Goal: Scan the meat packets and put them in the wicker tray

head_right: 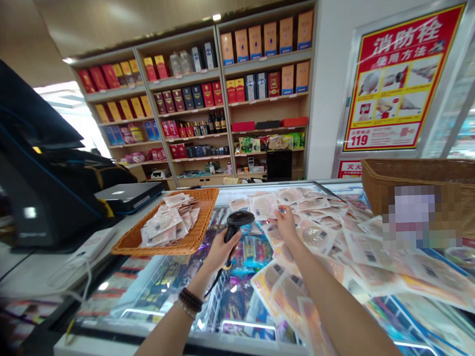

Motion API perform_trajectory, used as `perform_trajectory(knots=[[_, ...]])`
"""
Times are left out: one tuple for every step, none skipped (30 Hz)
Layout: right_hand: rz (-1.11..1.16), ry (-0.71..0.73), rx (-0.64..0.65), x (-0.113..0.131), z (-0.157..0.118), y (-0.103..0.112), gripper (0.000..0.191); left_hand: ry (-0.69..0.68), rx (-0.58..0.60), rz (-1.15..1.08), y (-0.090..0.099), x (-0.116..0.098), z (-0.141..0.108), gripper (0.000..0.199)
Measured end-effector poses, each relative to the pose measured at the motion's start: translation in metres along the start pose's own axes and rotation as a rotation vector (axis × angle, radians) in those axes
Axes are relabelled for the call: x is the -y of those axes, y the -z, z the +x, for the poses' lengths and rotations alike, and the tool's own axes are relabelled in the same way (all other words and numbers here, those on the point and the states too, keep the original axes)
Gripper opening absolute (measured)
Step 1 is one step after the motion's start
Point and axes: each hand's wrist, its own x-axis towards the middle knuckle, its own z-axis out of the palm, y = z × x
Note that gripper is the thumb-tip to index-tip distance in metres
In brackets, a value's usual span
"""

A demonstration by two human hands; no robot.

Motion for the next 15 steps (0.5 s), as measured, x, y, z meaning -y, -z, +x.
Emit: perform_trajectory(knots=[[0.005, -0.002, -0.009, 0.0002, -0.0001, -0.0003, 0.047, 0.001, 0.006, 0.001, -0.0001, -0.0008, -0.0006, 0.065], [0.007, -0.004, -0.015, 0.0003, 0.0000, -0.0003, 0.047, 0.000, 0.013, 0.004, -0.0001, -0.0015, -0.0011, 0.065], [0.006, -0.006, -0.018, 0.0005, 0.0001, -0.0003, 0.047, -0.001, 0.020, 0.007, -0.0001, -0.0022, -0.0017, 0.064], [0.002, -0.009, -0.018, 0.0007, 0.0001, 0.0000, 0.047, -0.001, 0.028, 0.010, 0.0000, -0.0027, -0.0022, 0.064], [-0.002, -0.011, -0.016, 0.0009, 0.0002, 0.0002, 0.047, -0.002, 0.034, 0.011, 0.0000, -0.0031, -0.0026, 0.063], [-0.004, -0.011, -0.015, 0.0012, 0.0001, 0.0005, 0.046, -0.002, 0.039, 0.011, 0.0000, -0.0035, -0.0029, 0.063], [-0.002, -0.010, -0.015, 0.0015, -0.0001, 0.0007, 0.046, -0.003, 0.041, 0.009, -0.0001, -0.0038, -0.0030, 0.063], [0.004, -0.008, -0.017, 0.0018, -0.0003, 0.0009, 0.045, -0.003, 0.040, 0.008, -0.0002, -0.0040, -0.0030, 0.064], [0.011, -0.006, -0.019, 0.0022, -0.0006, 0.0010, 0.044, -0.003, 0.039, 0.006, -0.0003, -0.0041, -0.0029, 0.064], [0.017, -0.006, -0.020, 0.0027, -0.0010, 0.0011, 0.043, -0.004, 0.037, 0.004, -0.0004, -0.0041, -0.0027, 0.064], [0.022, -0.007, -0.019, 0.0031, -0.0014, 0.0013, 0.043, -0.004, 0.035, 0.002, -0.0005, -0.0041, -0.0024, 0.065], [0.024, -0.008, -0.016, 0.0036, -0.0019, 0.0015, 0.043, -0.003, 0.033, -0.003, -0.0006, -0.0040, -0.0022, 0.065], [0.025, -0.008, -0.013, 0.0041, -0.0024, 0.0017, 0.044, -0.004, 0.031, -0.007, -0.0007, -0.0038, -0.0019, 0.066], [0.025, -0.009, -0.012, 0.0046, -0.0028, 0.0019, 0.044, -0.005, 0.030, -0.011, -0.0007, -0.0034, -0.0017, 0.066], [0.024, -0.010, -0.012, 0.0052, -0.0033, 0.0021, 0.043, -0.007, 0.028, -0.015, -0.0008, -0.0028, -0.0014, 0.067]])
